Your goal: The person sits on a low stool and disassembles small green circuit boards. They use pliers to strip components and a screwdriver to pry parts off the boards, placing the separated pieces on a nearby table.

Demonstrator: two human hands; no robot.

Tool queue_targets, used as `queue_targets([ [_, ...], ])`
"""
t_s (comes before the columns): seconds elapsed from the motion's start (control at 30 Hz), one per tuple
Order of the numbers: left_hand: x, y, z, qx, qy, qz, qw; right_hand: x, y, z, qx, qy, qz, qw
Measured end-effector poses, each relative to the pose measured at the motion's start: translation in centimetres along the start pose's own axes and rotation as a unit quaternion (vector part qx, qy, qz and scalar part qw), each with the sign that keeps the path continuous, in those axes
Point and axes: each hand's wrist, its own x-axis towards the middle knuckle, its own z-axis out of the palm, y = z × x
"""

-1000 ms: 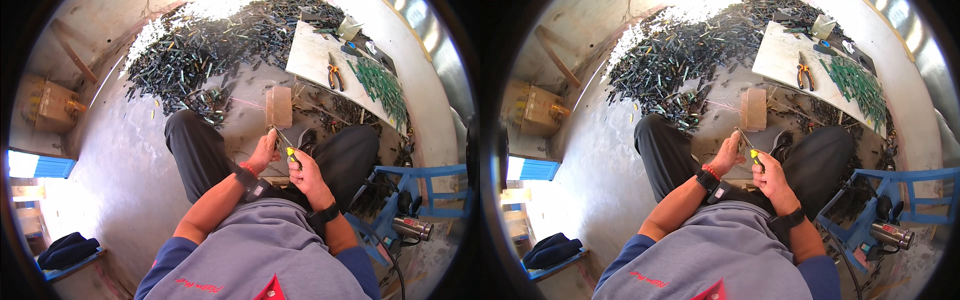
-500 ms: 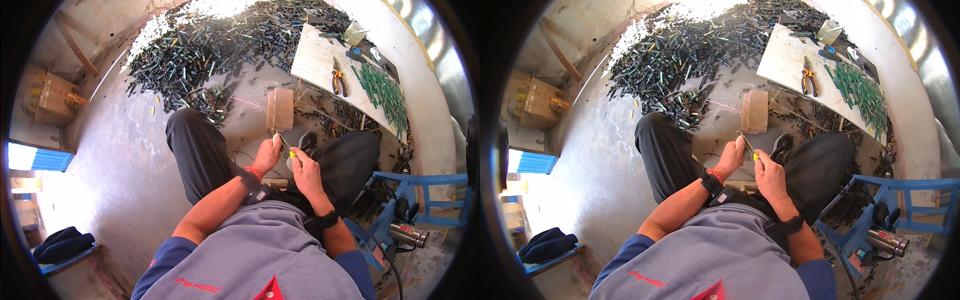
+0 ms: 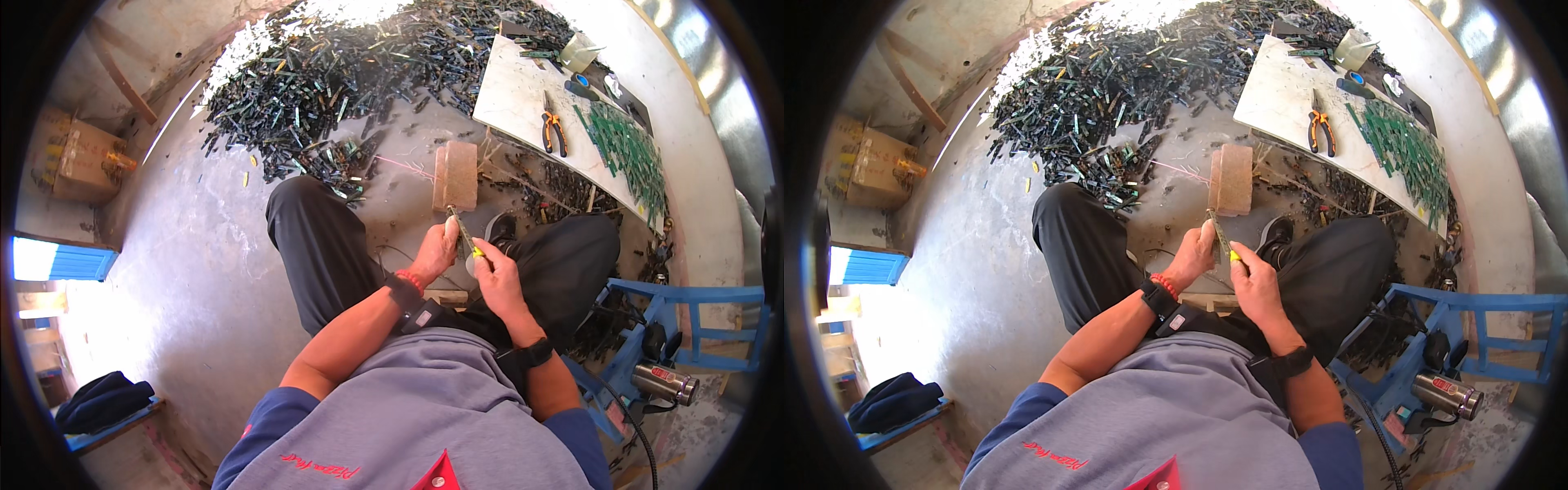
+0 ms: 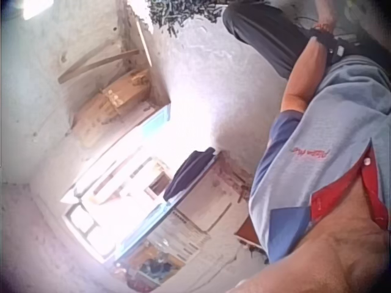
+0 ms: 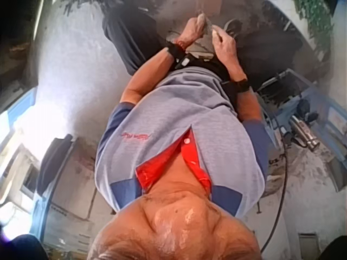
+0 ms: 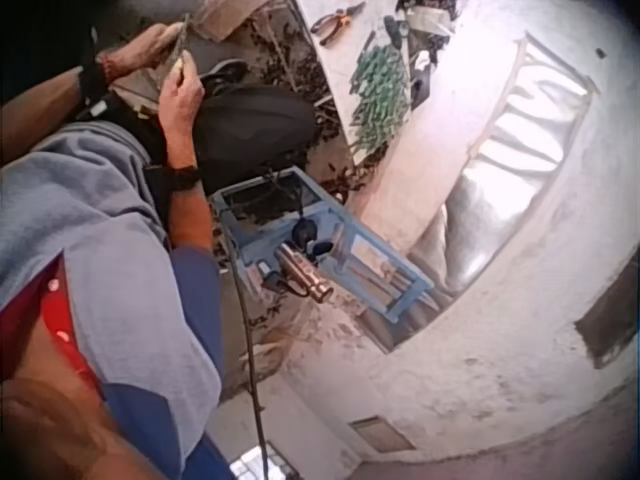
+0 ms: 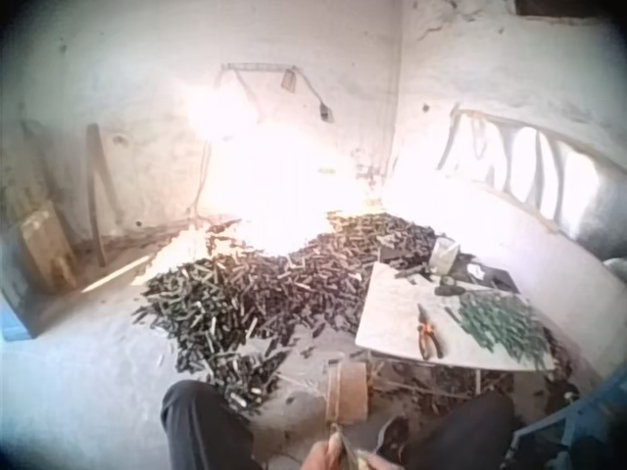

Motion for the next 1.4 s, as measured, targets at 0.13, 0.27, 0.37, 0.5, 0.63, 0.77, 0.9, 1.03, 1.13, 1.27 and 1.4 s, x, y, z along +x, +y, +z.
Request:
queue_targets([
  [0.13,0.1,-0.1,-0.2,0.017,0.007,0.044,0.999,-0.3,-1.4,0.1,-0.332,0.044,-0.174,0.926],
  [0.27,-0.2,1.0,-0.7,0.08,-0.013,0.026,0.996,0.0,-0.9,-0.8,-0.391,0.024,-0.207,0.897],
  [0.37,-0.7,2.0,-1.2,0.029,-0.059,-0.064,0.996,0.9,-1.7,-3.0,0.0,-0.091,0.05,0.995],
  [0.5,-0.4,0.1,-2.6,0.005,-0.017,-0.104,0.994,0.3,-4.2,-5.0,0.2,-0.157,0.242,0.936],
  [0.63,0.0,0.9,-2.3,-0.101,0.022,-0.086,0.991,0.5,-4.6,-7.3,0.131,-0.028,0.176,0.975],
  [0.77,-0.8,2.6,-1.1,-0.113,-0.002,-0.083,0.99,4.6,-3.2,-11.1,-0.03,0.227,0.005,0.973],
  [0.9,-0.7,2.2,-1.5,-0.095,-0.049,-0.061,0.992,11.7,-2.4,-16.0,-0.252,0.344,-0.038,0.904],
  [1.03,-0.3,2.3,-1.4,-0.078,-0.049,-0.07,0.993,17.9,-0.8,-18.7,-0.333,0.335,-0.031,0.881],
  [1.13,-0.7,2.7,-1.2,-0.058,-0.016,-0.075,0.995,20.6,-0.7,-18.1,-0.366,0.325,-0.025,0.872],
  [1.27,-0.4,1.8,-2.0,-0.046,-0.01,-0.066,0.997,21.3,-0.5,-17.1,-0.366,0.398,-0.111,0.834],
  [1.4,-0.2,1.2,-3.1,-0.055,-0.015,-0.088,0.994,14.6,-5.9,-9.5,-0.231,0.23,-0.181,0.928],
])
